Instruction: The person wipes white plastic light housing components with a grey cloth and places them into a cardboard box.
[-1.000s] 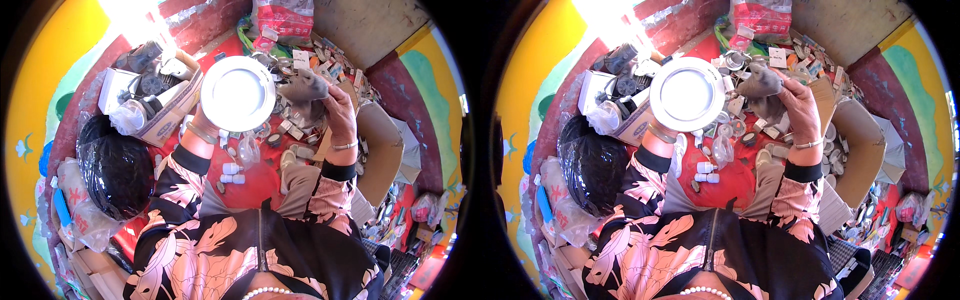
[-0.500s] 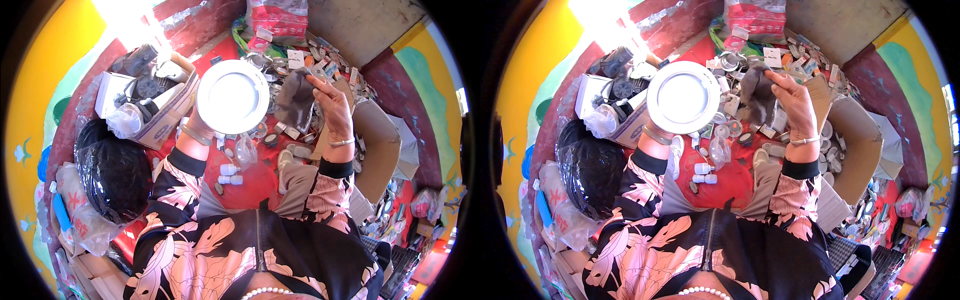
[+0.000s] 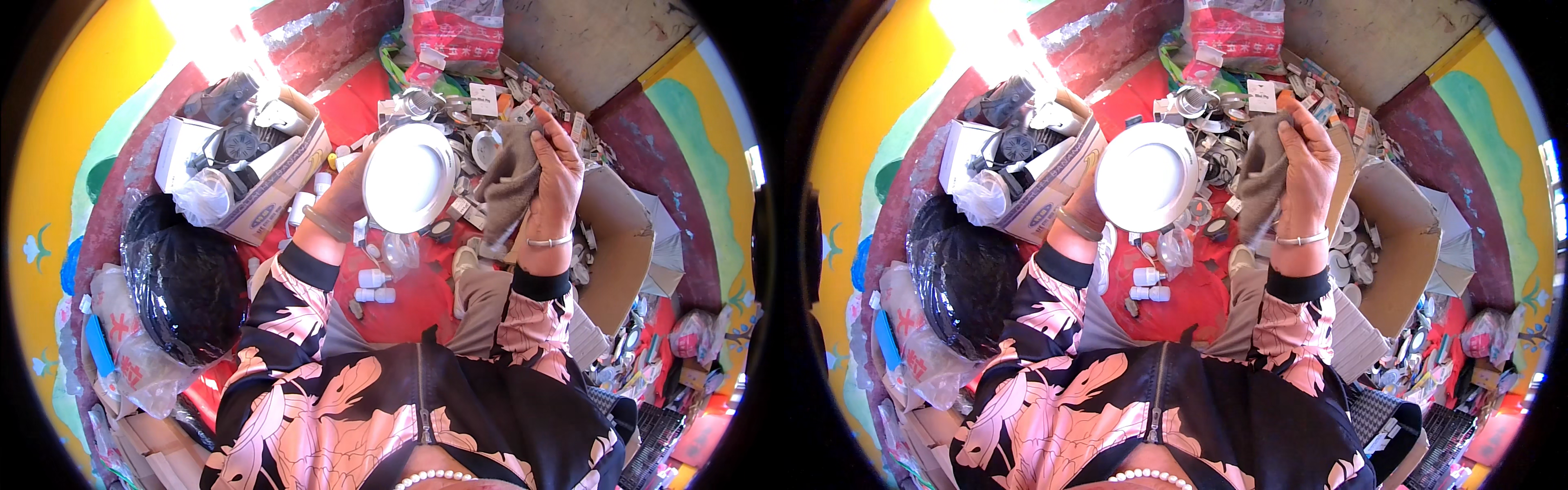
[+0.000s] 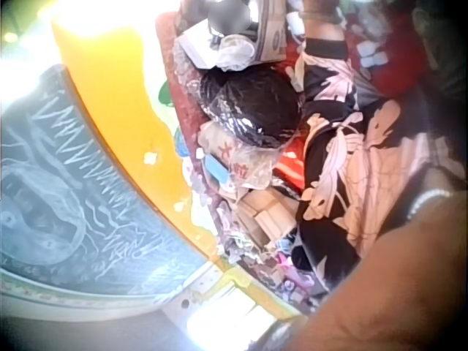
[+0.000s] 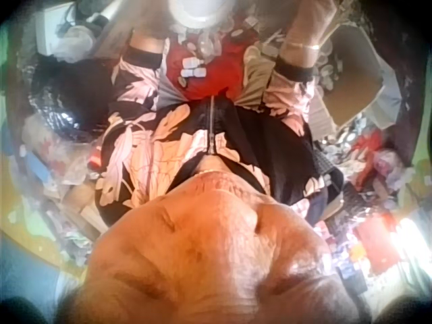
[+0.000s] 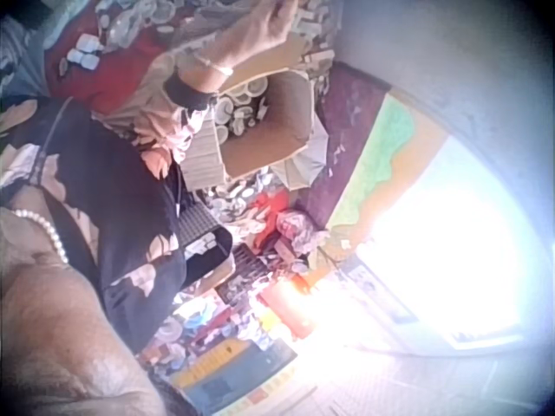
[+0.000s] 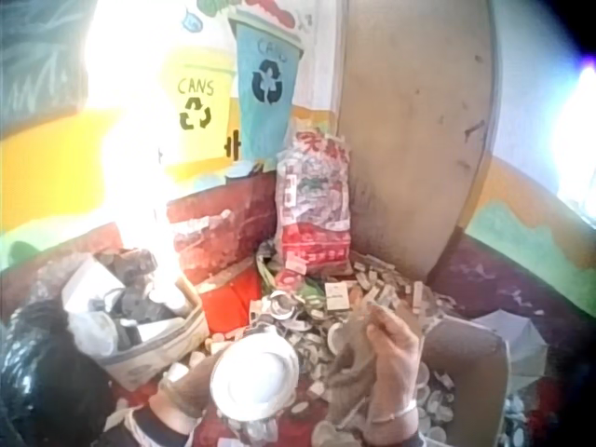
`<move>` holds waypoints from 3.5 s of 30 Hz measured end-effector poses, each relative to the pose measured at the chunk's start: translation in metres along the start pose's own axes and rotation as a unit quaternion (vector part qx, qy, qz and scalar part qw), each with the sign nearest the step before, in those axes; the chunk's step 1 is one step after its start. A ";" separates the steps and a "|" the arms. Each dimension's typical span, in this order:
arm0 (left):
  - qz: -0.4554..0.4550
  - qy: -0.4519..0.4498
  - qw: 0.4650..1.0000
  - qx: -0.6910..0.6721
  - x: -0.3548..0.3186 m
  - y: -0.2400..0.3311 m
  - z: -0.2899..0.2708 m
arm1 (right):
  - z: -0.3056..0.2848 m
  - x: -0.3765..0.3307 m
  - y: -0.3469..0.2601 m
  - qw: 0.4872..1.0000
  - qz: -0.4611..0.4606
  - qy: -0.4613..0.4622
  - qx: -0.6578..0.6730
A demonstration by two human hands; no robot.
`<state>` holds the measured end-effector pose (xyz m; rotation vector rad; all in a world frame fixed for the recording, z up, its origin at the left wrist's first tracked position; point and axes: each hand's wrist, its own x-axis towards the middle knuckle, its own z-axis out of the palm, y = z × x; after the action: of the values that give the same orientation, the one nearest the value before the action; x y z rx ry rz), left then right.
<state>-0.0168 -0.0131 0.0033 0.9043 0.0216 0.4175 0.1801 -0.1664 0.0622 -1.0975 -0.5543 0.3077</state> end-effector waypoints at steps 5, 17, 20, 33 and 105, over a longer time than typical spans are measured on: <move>-0.074 0.017 0.996 -0.046 0.005 -0.003 0.016 | 0.044 -0.032 -0.015 0.987 0.061 -0.118 0.089; 0.013 -0.034 0.954 0.296 -0.001 -0.012 0.006 | 0.031 -0.034 0.005 0.932 0.171 -0.313 -0.070; -0.013 -0.015 0.975 0.221 -0.001 -0.012 0.008 | 0.033 -0.036 0.006 0.939 0.080 -0.309 -0.131; -0.160 0.095 0.976 -0.117 0.005 0.003 0.004 | 0.040 -0.039 0.012 0.790 -0.423 -0.227 -0.381; 0.224 0.124 0.965 0.051 -0.005 0.025 0.001 | 0.016 -0.022 0.050 0.962 0.145 -0.080 0.215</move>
<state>-0.0294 -0.0019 0.0218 0.9527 0.0684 0.9582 0.1545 -0.1439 0.0169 -0.7305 -0.4396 0.7420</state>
